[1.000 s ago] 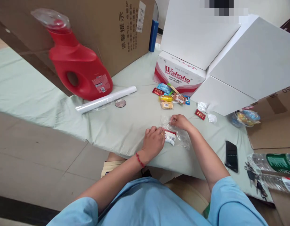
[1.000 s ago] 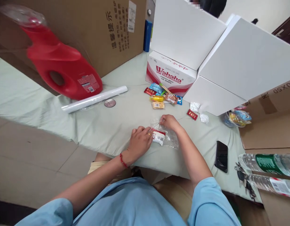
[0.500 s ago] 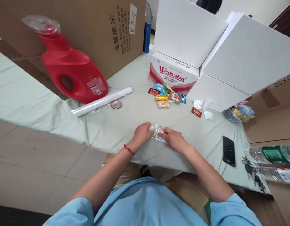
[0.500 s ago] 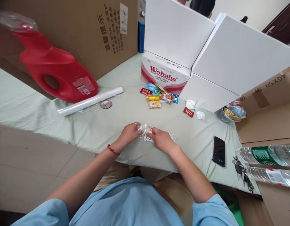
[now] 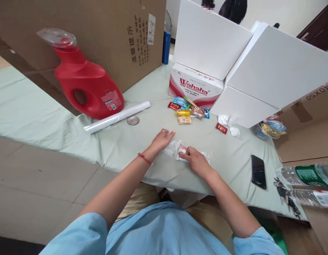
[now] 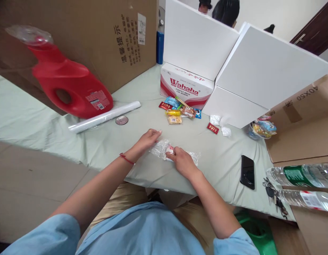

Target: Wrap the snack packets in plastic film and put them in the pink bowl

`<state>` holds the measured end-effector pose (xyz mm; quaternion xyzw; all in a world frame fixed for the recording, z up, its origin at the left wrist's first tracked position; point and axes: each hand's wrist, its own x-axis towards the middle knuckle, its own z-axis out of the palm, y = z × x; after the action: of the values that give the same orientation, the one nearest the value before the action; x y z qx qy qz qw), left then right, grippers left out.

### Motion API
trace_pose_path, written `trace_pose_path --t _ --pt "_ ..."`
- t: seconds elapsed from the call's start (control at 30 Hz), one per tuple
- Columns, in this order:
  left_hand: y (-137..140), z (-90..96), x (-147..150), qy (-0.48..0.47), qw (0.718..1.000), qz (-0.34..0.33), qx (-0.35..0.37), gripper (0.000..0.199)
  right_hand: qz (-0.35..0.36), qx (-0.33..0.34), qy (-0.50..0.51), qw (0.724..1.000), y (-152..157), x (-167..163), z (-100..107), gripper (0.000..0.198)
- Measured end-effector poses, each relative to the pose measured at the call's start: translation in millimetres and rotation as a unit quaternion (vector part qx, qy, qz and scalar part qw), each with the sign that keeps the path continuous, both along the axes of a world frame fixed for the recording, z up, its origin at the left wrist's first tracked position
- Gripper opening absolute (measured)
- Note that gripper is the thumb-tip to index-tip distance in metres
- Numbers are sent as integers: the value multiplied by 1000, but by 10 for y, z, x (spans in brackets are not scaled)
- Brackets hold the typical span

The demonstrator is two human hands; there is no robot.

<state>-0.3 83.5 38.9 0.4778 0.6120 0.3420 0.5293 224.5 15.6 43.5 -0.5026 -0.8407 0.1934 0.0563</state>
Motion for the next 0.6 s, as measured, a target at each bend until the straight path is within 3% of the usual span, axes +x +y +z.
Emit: trace_pose_path --t 0.17,0.27,0.47,0.53,0.6 --pt "196 42 87 -30 989 -146 -21 40 -85 -54 55 993 2 -13 -3 25" --pt "118 36 -48 -61 983 -172 -6 32 -76 -58 67 993 2 6 -13 25" --pt "-146 -50 -434 -84 992 -91 -5 30 -24 -14 60 998 -43 89 -146 27" --pt "-198 -48 -423 -70 997 -43 -8 38 0 9 51 999 -75 86 -167 36" --pt "-229 -24 -340 2 1000 -7 -5 47 9 29 30 999 -106 66 -168 44"
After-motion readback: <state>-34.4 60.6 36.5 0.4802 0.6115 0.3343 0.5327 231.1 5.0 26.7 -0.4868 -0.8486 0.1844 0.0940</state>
